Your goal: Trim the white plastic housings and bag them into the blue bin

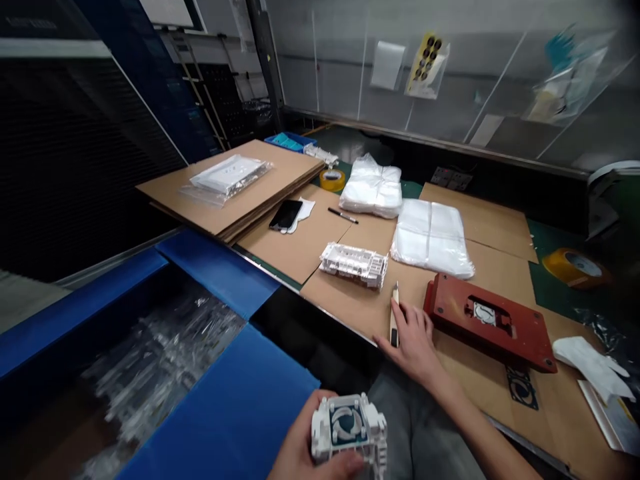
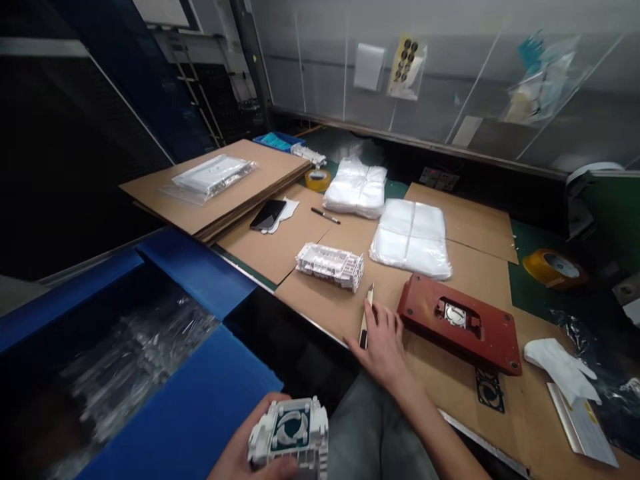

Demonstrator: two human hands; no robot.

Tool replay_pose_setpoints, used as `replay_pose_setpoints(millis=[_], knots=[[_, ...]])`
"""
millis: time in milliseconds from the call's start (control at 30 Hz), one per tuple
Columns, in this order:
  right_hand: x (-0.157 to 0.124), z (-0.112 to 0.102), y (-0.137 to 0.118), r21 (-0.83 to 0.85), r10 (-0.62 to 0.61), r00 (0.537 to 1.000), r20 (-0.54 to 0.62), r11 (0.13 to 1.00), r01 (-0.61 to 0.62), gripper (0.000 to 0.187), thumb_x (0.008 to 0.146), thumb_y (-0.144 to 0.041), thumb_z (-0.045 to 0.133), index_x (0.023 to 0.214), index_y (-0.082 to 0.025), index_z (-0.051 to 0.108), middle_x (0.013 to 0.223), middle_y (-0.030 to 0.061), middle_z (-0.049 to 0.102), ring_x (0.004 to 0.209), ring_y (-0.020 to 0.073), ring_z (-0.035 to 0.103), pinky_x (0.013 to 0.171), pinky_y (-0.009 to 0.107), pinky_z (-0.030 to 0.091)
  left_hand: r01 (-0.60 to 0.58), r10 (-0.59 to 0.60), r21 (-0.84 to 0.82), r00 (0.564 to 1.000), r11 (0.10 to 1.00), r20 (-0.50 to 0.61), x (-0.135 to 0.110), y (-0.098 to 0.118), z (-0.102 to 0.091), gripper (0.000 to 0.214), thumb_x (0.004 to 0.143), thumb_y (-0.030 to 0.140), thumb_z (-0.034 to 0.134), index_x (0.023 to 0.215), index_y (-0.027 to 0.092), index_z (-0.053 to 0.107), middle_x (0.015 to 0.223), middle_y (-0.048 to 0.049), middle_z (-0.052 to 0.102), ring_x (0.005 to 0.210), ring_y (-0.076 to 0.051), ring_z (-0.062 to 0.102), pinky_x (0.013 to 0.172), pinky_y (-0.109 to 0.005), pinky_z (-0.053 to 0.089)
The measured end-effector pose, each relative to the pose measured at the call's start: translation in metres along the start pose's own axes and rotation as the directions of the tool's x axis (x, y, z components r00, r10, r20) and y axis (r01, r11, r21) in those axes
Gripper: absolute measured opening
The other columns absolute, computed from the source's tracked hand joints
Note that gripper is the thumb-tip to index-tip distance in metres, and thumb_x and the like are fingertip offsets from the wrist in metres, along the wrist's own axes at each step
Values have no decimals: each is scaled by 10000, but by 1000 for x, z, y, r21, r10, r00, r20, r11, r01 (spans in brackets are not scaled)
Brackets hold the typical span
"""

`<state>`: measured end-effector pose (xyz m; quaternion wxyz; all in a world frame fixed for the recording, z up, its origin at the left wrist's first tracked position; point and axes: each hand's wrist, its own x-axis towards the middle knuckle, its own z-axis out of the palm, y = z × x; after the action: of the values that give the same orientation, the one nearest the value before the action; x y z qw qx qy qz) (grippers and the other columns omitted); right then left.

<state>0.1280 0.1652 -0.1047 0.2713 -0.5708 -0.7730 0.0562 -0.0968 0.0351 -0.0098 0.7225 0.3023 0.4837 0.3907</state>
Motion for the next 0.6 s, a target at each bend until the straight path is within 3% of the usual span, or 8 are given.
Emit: replay_pose_setpoints(millis=[100,167,267,333,400,433,533,600], knots=[[-5,-9,-2,19,31,997,64,999,-32,733,888,-518,625,1448,-75,459,1476,294,429,1371,472,353,1083,722,246,46,-46,50,999,998,0,-9,4,8,558,682,510,855,1002,193,527,824,18,581,771,-137,496,688,-252,343],[-10,-26,-7,62,30,996,87,997,-35,668,929,-486,588,1440,-77,462,1522,287,380,1400,454,314,1100,705,232,83,-85,68,996,994,31,-11,2,10,508,729,454,837,1037,196,526,866,15,591,805,-144,515,709,-255,371],[-22,-72,-25,208,-28,992,123,978,1,382,1003,-359,512,1338,-181,554,1372,159,567,1292,288,476,1084,492,399,140,-149,132,987,981,58,-13,-2,13,492,736,409,839,1046,194,524,879,17,601,817,-147,531,725,-261,391],[-32,-111,-40,470,-154,963,220,882,33,225,1005,-265,534,1212,-239,620,1141,68,665,1094,190,590,949,338,494,173,-192,208,979,963,75,-14,-4,19,498,709,383,858,1031,193,529,869,30,590,799,-135,514,716,-255,388],[-40,-144,-52,642,-321,859,399,767,-12,188,962,-270,634,1147,-247,651,1049,30,668,994,162,601,869,286,502,196,-239,298,964,934,117,-14,-7,28,482,698,364,863,1011,197,538,837,50,565,765,-122,484,683,-246,376],[-44,-156,-56,651,-368,784,500,757,-59,195,938,-296,674,1125,-243,661,1032,24,659,970,159,592,834,278,496,204,-267,347,953,915,142,-14,-9,33,463,701,358,860,998,200,542,819,59,550,750,-118,469,665,-243,366],[-53,-173,-57,551,-391,573,720,825,-129,225,894,-385,724,1047,-227,678,991,15,637,933,165,565,778,283,460,201,-326,479,926,855,193,-12,-17,50,402,721,369,843,937,208,545,778,78,516,730,-116,444,625,-243,335],[-60,-174,-51,521,-389,510,767,842,-142,171,905,-366,713,972,-213,677,936,6,632,909,160,563,777,285,436,189,-351,538,911,821,217,-11,-23,59,395,726,399,837,911,212,541,772,83,514,731,-119,449,617,-247,328]])
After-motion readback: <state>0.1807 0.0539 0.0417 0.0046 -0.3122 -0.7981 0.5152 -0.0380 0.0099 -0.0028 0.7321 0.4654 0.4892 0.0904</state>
